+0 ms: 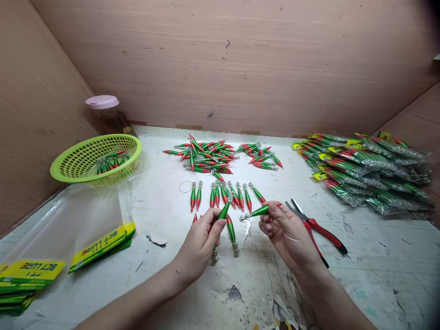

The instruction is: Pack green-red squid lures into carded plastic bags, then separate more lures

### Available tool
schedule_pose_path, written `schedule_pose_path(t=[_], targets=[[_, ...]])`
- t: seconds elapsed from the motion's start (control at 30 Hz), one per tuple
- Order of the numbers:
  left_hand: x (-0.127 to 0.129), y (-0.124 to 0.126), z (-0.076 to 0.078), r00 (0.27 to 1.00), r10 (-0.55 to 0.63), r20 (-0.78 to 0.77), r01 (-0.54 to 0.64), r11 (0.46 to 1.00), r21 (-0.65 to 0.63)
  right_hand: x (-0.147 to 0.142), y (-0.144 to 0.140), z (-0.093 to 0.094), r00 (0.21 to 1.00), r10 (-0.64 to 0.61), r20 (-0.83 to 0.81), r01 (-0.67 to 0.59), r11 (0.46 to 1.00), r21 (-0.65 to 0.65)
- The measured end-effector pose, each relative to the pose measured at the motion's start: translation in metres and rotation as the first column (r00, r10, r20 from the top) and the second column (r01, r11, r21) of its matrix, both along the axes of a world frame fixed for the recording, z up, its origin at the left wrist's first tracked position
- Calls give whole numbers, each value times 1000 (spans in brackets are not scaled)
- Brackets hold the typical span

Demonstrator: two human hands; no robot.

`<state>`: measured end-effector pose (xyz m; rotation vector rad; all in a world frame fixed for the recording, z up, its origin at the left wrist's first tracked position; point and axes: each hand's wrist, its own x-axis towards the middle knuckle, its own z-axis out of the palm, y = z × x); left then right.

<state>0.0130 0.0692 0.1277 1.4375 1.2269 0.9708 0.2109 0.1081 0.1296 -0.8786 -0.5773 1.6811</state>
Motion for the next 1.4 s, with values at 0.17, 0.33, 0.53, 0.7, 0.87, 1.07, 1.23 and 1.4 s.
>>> schedule_pose_path(t=[0.17, 0.33, 0.53, 0.7, 0.87, 1.07, 1.23, 1.4], targets=[[-2, 1, 1, 998, 36, -46, -33, 996, 80, 0, 0, -1, 999, 19, 41, -20, 1000, 14], [-8, 6, 6, 989, 70, -130, -47, 984, 173, 14, 9, -6, 954, -19, 300, -43, 979, 199], [-22, 23, 25, 986, 86, -145, -60, 983, 174, 34, 19, -6, 845, -57, 531, -132, 942, 310], [0, 40, 27, 976, -36, -212, 46, 998, 38, 36, 21, -7, 746, -25, 665, -271, 901, 338], [40, 57, 18, 768, -162, -619, 122, 987, -107, 32, 22, -15, 547, 70, 834, -501, 826, 259], [66, 59, 18, 524, -141, -840, 76, 990, -119, 23, 24, -32, 382, 39, 924, -562, 803, 198], [66, 46, 17, 368, -38, -929, 91, 996, -5, 18, 21, -39, 349, 24, 937, -531, 829, 176], [54, 29, 7, 354, -17, -935, 200, 978, 58, 14, 17, -40, 324, -9, 946, -526, 829, 188]])
